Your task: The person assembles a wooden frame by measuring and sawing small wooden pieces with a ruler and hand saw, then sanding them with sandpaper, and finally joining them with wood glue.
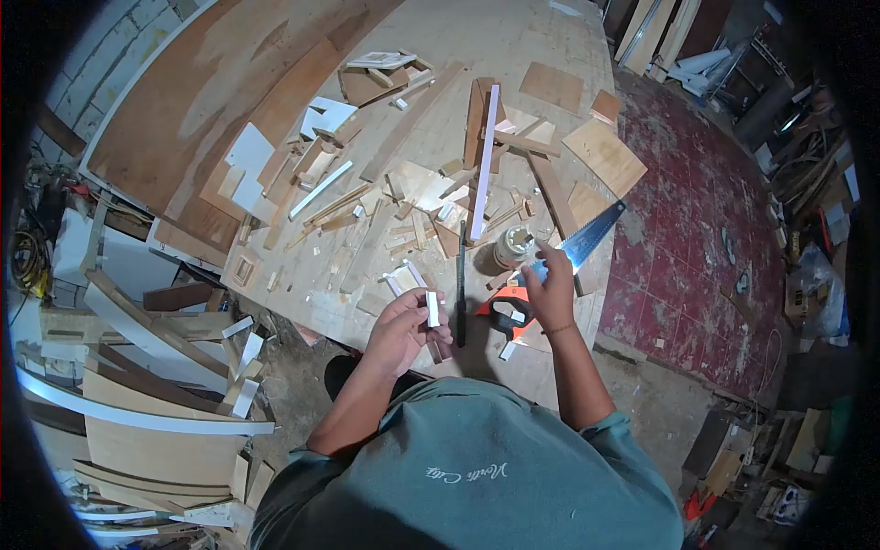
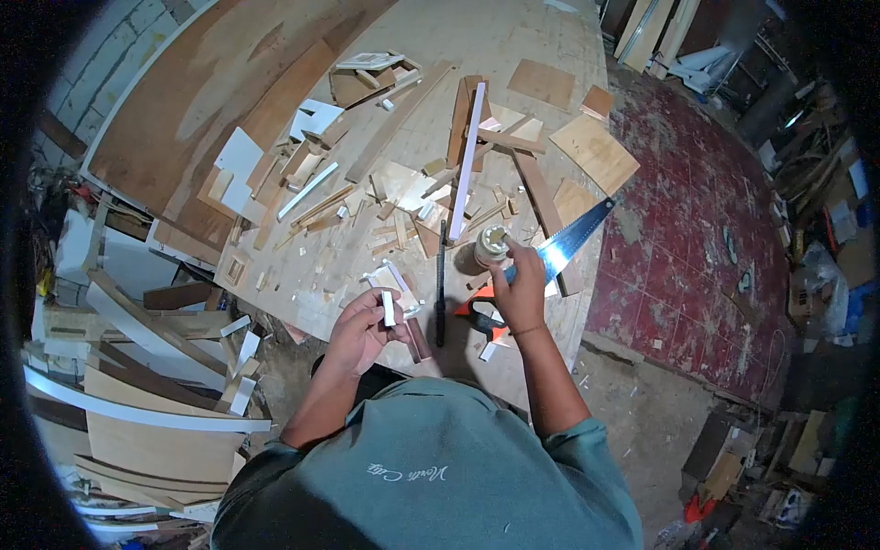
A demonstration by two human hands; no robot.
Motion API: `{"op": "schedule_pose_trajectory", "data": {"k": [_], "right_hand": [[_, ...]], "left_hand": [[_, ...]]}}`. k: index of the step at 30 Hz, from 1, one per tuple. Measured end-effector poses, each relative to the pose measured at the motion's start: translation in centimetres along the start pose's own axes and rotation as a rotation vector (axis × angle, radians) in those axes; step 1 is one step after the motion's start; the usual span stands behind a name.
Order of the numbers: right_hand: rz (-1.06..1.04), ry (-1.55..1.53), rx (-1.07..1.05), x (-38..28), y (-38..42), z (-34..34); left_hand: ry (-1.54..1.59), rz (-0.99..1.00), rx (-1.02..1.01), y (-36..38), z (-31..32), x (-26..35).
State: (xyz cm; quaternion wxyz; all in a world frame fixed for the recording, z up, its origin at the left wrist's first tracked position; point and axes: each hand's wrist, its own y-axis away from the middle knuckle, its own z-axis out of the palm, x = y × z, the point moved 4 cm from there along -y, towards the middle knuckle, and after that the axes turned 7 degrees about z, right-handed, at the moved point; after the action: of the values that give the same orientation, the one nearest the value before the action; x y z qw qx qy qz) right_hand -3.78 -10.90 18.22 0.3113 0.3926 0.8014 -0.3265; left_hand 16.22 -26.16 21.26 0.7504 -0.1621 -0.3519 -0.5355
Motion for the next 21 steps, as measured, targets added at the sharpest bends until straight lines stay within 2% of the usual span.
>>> {"op": "schedule_pose_trajectory", "data": {"k": [2,6,10,14,17,21], "right_hand": [[0.049,0.169,0.020,1.6,-1.2,0.6],[0.077,0.172,0.092,4.3,-2.7,1.9],[0.135,0.248,0.018,6.6,-4.8,3.2],[0.053,0.397,-0.048,6.1,-6.5,3.3],[-0.062,0.364,-0.043,5.5,-7.0,3.7],[-0.112,0.441,-0.074,6.2,-7.1,4.4]], "left_hand": [[-0.123,0.013,0.109,-0.3,-1.0,0.0],[-0.113,0.042,0.116,0.0,-1.4,0.5],[-0.171,0.040,0.194,0.8,-3.6,0.5],[-0.109,0.055,0.208,2.0,-4.9,0.9],[-0.121,0.056,0.223,2.9,-5.9,0.9],[-0.184,0.057,0.245,3.6,-6.4,1.1]]}}
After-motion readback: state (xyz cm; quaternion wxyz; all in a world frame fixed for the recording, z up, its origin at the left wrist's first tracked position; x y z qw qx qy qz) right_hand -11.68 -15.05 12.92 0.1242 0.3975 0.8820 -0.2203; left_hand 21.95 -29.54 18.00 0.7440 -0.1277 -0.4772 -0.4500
